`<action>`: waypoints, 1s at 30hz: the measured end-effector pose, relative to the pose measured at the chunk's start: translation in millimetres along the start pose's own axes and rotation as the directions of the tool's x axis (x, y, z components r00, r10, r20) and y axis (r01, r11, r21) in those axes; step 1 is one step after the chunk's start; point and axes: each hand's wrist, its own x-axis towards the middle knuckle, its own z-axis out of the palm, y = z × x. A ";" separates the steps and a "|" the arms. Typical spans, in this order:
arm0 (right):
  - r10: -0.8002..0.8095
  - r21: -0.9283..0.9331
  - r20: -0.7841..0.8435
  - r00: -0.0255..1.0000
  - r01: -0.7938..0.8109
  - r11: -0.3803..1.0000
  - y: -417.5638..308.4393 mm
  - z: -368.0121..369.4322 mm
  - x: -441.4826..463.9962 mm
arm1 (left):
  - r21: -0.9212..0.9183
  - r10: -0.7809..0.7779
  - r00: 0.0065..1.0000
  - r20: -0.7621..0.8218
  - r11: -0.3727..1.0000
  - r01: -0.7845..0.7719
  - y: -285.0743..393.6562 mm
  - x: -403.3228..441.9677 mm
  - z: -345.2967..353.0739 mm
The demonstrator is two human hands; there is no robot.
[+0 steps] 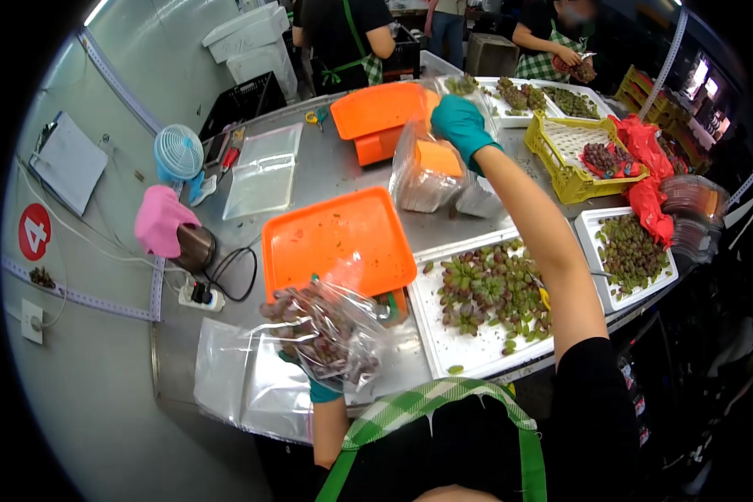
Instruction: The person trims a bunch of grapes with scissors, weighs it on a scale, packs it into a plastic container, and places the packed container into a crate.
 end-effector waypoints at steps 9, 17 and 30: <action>-0.653 0.164 -0.203 0.730 0.682 0.712 -62.4 45.1 -173.8 | 0.191 0.107 0.979 0.171 0.972 -0.140 60.1 25.3 45.8; -0.748 0.192 0.129 0.651 0.724 0.663 -79.6 70.4 -224.1 | 0.484 -0.247 0.958 0.148 0.863 0.147 51.3 95.4 105.1; -0.420 0.408 -0.011 0.907 0.388 0.826 -93.4 55.7 -245.2 | 0.869 -0.766 0.558 -0.320 -0.002 0.495 10.9 195.8 108.5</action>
